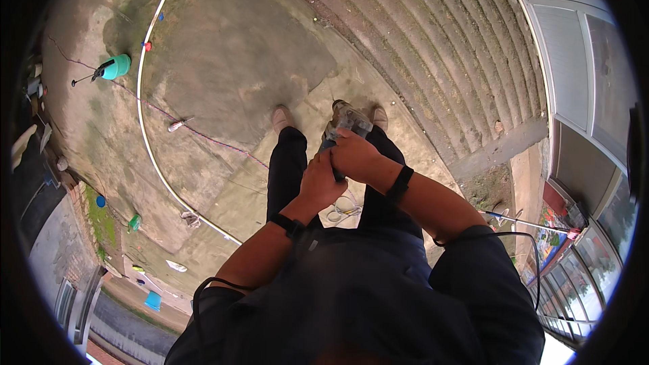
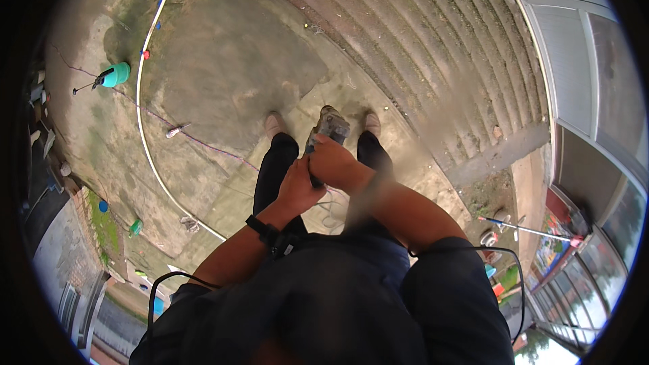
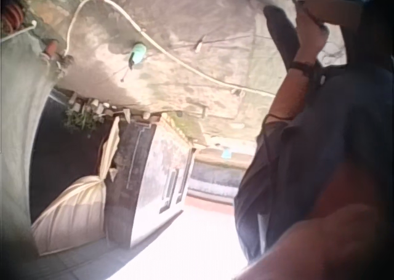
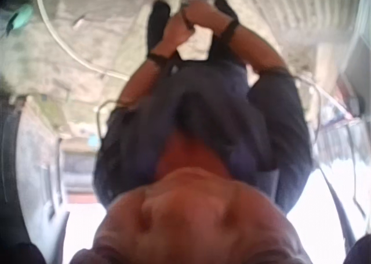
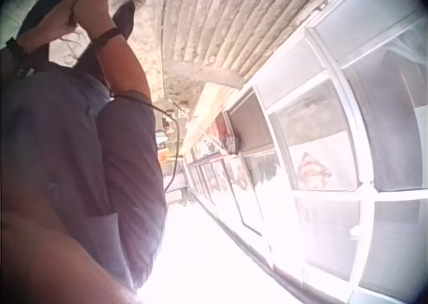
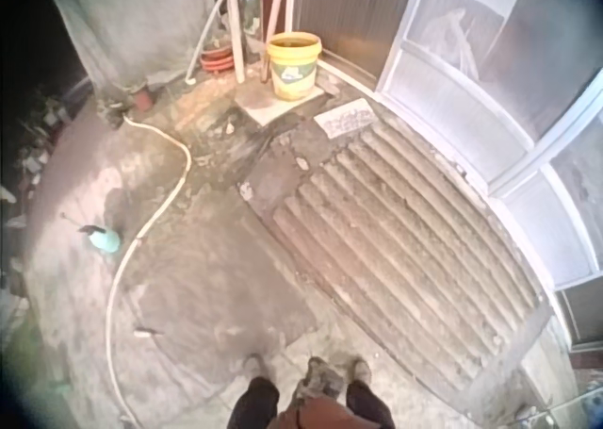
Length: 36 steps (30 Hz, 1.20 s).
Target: The person holds a rotary hammer and uses a thin tool to clear debris or mark a line along a concrete seam.
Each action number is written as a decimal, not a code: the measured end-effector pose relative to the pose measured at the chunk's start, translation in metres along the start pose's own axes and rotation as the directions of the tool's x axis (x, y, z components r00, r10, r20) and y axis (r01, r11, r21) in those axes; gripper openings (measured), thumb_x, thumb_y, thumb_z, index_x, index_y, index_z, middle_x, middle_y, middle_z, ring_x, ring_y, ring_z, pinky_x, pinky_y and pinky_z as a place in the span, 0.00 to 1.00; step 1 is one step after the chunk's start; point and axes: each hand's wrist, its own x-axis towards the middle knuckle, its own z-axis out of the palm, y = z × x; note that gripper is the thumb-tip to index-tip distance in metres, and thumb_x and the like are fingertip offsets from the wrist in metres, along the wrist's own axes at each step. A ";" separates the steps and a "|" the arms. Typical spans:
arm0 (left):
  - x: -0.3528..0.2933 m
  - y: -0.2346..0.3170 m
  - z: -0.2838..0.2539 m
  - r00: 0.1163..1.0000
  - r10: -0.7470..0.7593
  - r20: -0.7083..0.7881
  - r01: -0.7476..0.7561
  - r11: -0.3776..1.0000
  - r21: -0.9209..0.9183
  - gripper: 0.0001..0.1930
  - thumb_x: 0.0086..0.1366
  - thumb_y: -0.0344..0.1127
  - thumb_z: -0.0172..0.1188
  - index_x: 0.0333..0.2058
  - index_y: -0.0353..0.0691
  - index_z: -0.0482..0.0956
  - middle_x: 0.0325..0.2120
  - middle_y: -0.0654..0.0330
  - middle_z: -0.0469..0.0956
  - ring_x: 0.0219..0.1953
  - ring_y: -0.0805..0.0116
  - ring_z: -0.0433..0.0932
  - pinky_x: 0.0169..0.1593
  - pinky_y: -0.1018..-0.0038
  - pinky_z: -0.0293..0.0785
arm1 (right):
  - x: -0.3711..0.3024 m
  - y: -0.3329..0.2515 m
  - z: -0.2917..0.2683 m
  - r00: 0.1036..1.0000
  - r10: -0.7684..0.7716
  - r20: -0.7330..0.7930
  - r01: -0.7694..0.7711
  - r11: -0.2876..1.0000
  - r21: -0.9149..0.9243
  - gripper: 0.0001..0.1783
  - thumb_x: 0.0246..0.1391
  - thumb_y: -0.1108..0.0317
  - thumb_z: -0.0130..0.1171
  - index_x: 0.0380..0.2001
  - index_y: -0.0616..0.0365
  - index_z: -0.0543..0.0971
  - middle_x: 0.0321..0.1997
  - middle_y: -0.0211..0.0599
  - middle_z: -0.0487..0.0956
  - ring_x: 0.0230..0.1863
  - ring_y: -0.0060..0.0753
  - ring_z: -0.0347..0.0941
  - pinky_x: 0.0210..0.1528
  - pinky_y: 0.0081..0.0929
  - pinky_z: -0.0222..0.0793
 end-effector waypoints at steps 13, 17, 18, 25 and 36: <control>0.035 0.033 0.013 0.967 -0.251 -0.032 0.253 0.966 0.061 0.36 0.53 0.37 0.64 0.59 0.33 0.61 0.41 0.39 0.78 0.43 0.41 0.78 0.48 0.54 0.74 | -0.091 0.015 -0.036 0.784 0.499 -0.368 -0.175 0.748 0.640 0.14 0.43 0.76 0.60 0.36 0.53 0.79 0.40 0.33 0.78 0.46 0.40 0.75 0.53 0.37 0.71; 0.042 0.041 0.009 0.917 -0.376 -0.136 0.374 0.927 -0.036 0.31 0.55 0.38 0.64 0.56 0.34 0.66 0.39 0.40 0.79 0.44 0.41 0.79 0.47 0.54 0.75 | -0.113 0.065 0.010 0.621 0.783 -0.035 -0.386 0.344 0.856 0.11 0.48 0.74 0.63 0.37 0.57 0.79 0.36 0.39 0.79 0.37 0.38 0.79 0.42 0.32 0.75; 0.044 0.043 0.010 0.898 -0.413 -0.153 0.410 0.910 -0.055 0.27 0.55 0.39 0.65 0.51 0.34 0.70 0.36 0.44 0.80 0.41 0.44 0.80 0.44 0.56 0.76 | -0.114 0.083 0.040 0.583 0.812 0.006 -0.395 0.276 0.876 0.10 0.49 0.70 0.63 0.36 0.58 0.79 0.34 0.41 0.81 0.36 0.41 0.79 0.39 0.33 0.75; 0.025 0.024 -0.003 0.817 -0.565 -0.116 0.513 0.803 -0.303 0.15 0.55 0.35 0.68 0.38 0.35 0.76 0.28 0.56 0.81 0.32 0.66 0.82 0.38 0.69 0.77 | -0.020 0.206 0.171 0.509 0.726 0.463 -0.355 -0.313 0.881 0.11 0.52 0.63 0.62 0.32 0.60 0.81 0.25 0.37 0.80 0.25 0.27 0.78 0.31 0.26 0.74; -0.007 -0.059 -0.043 0.703 -0.679 0.209 0.585 0.386 -0.713 0.18 0.60 0.23 0.61 0.50 0.34 0.72 0.36 0.58 0.79 0.40 0.67 0.80 0.45 0.70 0.77 | 0.185 0.290 0.326 0.326 0.683 0.654 -0.338 -0.562 0.755 0.15 0.55 0.61 0.64 0.38 0.63 0.80 0.34 0.35 0.80 0.32 0.30 0.79 0.33 0.27 0.77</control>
